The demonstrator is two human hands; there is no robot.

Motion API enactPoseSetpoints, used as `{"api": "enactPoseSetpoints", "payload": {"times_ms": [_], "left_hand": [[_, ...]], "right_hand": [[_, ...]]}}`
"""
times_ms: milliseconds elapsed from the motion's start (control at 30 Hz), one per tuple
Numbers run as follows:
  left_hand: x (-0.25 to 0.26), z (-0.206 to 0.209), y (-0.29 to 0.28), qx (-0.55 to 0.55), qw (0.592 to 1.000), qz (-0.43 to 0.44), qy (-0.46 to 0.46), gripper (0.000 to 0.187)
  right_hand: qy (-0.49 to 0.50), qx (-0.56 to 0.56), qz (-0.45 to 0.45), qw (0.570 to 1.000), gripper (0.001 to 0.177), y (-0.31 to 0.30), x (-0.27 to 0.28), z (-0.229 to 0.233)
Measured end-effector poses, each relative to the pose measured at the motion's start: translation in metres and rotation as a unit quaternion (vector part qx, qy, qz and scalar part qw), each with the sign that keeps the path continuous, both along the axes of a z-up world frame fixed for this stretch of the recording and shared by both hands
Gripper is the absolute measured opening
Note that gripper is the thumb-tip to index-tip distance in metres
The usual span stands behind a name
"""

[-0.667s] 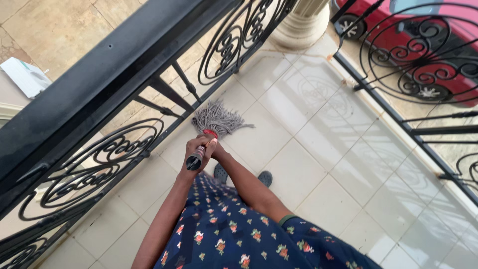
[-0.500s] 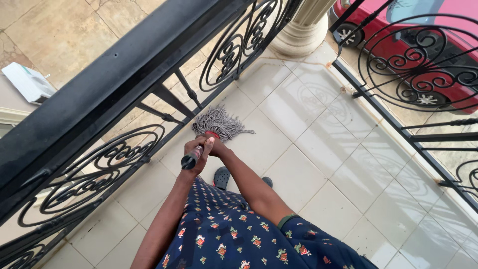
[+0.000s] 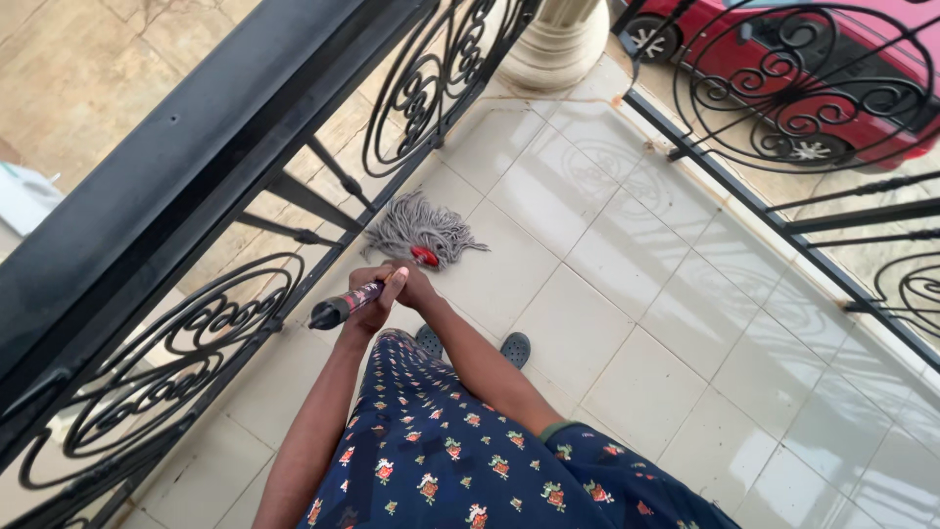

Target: The person mops a tiled balcony floor using a mop, periodically rinsing and wringing the mop in a bucket of water.

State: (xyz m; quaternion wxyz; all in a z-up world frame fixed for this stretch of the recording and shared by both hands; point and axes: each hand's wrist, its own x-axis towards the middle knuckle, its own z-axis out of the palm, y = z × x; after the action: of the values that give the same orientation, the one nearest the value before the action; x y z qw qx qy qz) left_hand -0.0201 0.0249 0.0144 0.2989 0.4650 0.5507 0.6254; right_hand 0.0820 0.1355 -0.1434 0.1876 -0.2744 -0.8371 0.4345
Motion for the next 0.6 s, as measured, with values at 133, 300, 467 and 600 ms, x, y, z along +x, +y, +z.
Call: {"api": "enactPoseSetpoints", "payload": {"times_ms": [133, 300, 467, 600], "left_hand": [[0.012, -0.001, 0.004, -0.027, 0.993, -0.081, -0.086, 0.042], [0.047, -0.012, 0.01, -0.101, 0.977, -0.17, -0.082, 0.027], [0.094, -0.013, 0.005, -0.115, 0.954, -0.268, -0.066, 0.029], [0.094, -0.006, 0.004, -0.085, 0.962, -0.219, -0.138, 0.03]], "right_hand": [[0.016, 0.013, -0.065, 0.998, 0.015, -0.01, 0.036, -0.004], [0.051, 0.083, -0.197, 0.975, 0.02, -0.039, 0.098, -0.011], [0.076, 0.038, -0.253, 0.964, 0.011, -0.056, 0.152, -0.003], [0.095, 0.139, -0.29, 0.942, 0.021, -0.049, 0.147, -0.005]]}}
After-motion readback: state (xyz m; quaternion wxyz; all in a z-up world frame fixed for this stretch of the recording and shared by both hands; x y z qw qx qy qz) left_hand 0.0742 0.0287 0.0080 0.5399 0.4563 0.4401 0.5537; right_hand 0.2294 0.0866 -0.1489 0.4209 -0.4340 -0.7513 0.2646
